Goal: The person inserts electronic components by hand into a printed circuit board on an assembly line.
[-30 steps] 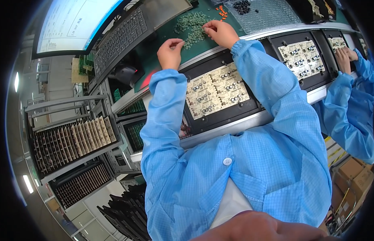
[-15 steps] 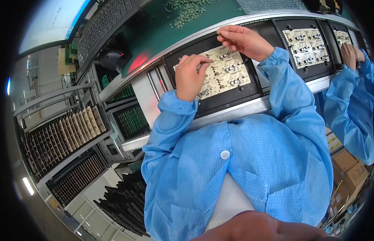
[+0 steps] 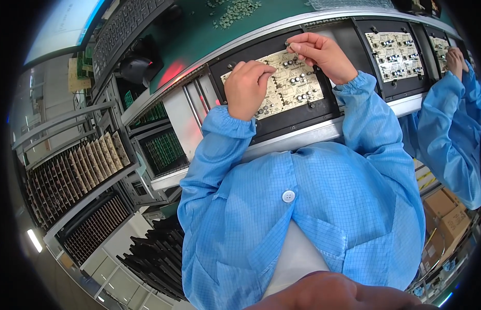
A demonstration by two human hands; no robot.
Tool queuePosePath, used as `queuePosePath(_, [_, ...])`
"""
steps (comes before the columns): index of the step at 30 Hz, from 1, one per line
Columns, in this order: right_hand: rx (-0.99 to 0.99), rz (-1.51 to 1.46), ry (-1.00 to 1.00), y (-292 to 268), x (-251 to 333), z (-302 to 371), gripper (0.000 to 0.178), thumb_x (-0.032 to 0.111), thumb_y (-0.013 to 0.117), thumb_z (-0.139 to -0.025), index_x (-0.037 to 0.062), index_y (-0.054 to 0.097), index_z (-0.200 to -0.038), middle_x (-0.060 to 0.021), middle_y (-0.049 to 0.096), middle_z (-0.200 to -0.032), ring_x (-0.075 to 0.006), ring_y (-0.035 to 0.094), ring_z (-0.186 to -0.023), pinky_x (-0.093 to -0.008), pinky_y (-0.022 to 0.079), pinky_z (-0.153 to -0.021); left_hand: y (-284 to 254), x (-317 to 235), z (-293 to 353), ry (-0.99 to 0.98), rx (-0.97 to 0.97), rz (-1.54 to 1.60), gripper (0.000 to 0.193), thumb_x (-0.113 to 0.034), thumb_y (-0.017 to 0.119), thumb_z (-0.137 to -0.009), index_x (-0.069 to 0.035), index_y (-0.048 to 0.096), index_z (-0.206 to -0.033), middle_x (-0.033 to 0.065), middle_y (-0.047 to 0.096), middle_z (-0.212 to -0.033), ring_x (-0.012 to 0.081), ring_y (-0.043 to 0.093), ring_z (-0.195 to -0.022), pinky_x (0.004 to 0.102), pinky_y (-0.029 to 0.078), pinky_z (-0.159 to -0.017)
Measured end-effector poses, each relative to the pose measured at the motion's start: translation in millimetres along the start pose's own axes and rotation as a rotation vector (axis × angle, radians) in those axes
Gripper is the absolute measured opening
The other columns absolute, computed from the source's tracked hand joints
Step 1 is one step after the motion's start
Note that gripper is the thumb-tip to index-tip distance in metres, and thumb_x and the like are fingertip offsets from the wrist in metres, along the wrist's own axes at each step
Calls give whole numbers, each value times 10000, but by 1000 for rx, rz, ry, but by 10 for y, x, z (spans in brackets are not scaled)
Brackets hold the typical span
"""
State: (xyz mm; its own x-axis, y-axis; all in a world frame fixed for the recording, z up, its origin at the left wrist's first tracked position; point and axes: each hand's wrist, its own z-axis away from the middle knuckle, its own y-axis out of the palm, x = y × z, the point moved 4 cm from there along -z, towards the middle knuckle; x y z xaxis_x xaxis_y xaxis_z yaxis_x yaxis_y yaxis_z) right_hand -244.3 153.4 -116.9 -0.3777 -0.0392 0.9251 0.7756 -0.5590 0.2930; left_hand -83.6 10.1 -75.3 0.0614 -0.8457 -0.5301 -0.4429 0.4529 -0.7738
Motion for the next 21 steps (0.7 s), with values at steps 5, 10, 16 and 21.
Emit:
queuePosePath(5, [-15, 70, -9, 49, -22, -9, 243, 177, 692, -1021, 20, 694, -1206, -19, 749, -1061, -12, 595, -797, -160, 457, -637, -10, -2, 6, 35, 19, -31, 98, -75, 778, -809, -129, 789, -891, 22, 732, -878, 244, 652, -783, 360, 525, -672])
queuePosePath(10, [-26, 126, -14, 167, 11, 87, 199, 161, 700, -1011, 31, 687, -1161, -8, 756, -1019, -14, 611, -785, -165, 458, -615, 22, 97, -7, -17, 28, 51, 83, -80, 767, -801, -141, 792, -850, 13, 723, -850, 259, 645, -776, 385, 530, -668])
queuePosePath(16, [-67, 253, -46, 246, -11, 182, 192, 171, 746, -975, 37, 692, -1102, 6, 742, -932, -28, 630, -765, -182, 476, -604, 54, 86, 21, -19, 23, 48, 100, -77, 774, -803, -147, 802, -868, 6, 733, -857, 241, 650, -774, 368, 531, -672])
queuePosePath(21, [-82, 339, -68, 284, -36, 227, 149, 155, 754, -971, 49, 686, -1052, 45, 669, -862, -20, 592, -763, -174, 450, -622, 50, 108, 39, 9, -18, 8, 111, -80, 786, -807, -152, 809, -888, -1, 739, -867, 225, 652, -771, 352, 529, -668])
